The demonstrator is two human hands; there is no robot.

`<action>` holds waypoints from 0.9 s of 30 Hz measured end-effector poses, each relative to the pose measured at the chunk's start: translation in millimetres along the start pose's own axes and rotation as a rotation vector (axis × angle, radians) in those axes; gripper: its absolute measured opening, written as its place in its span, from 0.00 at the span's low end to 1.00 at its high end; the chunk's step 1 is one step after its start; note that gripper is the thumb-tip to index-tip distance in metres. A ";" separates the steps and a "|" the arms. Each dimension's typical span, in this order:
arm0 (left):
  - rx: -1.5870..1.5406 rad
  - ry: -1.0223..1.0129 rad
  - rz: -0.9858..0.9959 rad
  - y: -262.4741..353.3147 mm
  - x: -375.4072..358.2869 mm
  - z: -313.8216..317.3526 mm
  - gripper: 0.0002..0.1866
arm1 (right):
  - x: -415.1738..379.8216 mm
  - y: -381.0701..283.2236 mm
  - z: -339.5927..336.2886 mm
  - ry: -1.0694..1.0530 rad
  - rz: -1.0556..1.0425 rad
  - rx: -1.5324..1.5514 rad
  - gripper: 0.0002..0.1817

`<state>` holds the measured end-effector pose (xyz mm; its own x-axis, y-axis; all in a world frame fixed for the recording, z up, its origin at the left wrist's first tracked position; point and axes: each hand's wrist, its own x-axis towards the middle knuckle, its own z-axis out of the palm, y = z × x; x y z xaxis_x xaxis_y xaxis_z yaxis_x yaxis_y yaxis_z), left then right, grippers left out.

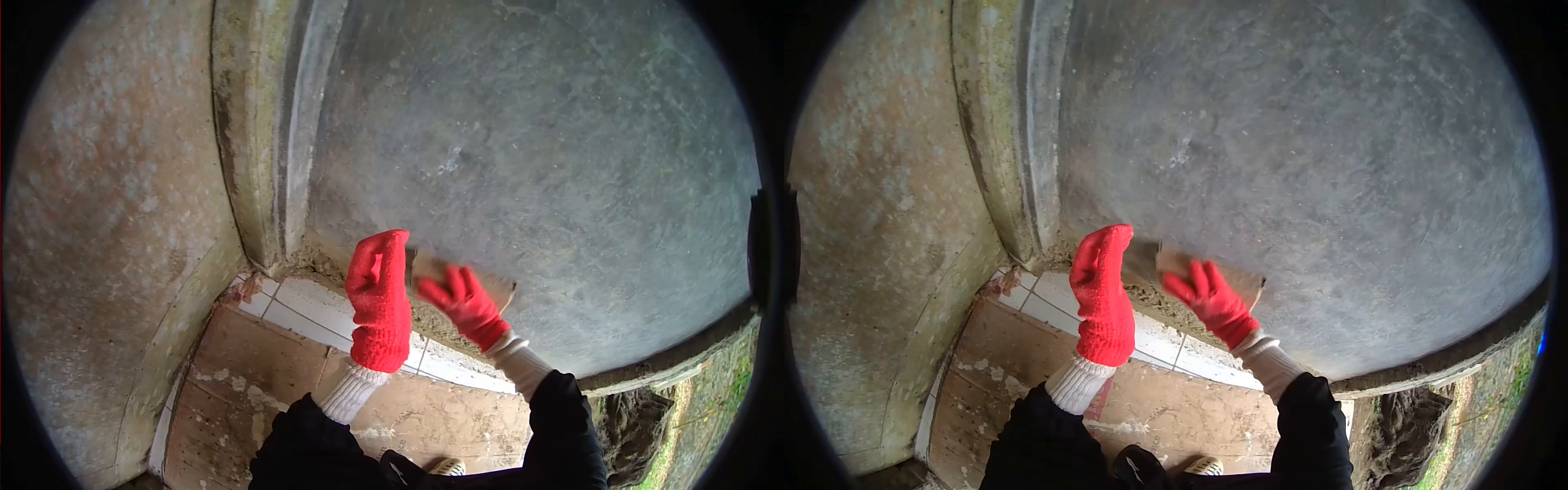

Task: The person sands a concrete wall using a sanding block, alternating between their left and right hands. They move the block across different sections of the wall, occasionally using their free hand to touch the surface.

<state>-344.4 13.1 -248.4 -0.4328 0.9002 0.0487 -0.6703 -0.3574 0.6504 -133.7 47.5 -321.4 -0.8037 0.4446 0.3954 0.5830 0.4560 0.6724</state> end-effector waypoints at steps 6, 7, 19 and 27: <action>0.065 -0.003 0.044 6.3 4.0 -13.7 0.12 | 63.8 58.8 -52.0 0.095 0.292 -0.057 0.30; 0.033 0.018 0.042 4.8 6.2 -13.4 0.12 | 101.3 76.8 -101.6 0.101 0.265 -0.230 0.31; -0.022 0.068 0.096 31.3 11.5 -21.7 0.06 | 8.7 -13.4 9.8 -0.091 0.048 0.187 0.28; 0.033 0.057 0.079 14.1 15.6 -25.9 0.11 | 167.1 83.5 -115.4 0.283 0.397 -0.258 0.36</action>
<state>-376.2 15.6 -258.1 -0.5174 0.8538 0.0582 -0.6129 -0.4171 0.6711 -233.1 70.9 -127.0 -0.5490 0.3030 0.7789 0.8286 0.0756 0.5546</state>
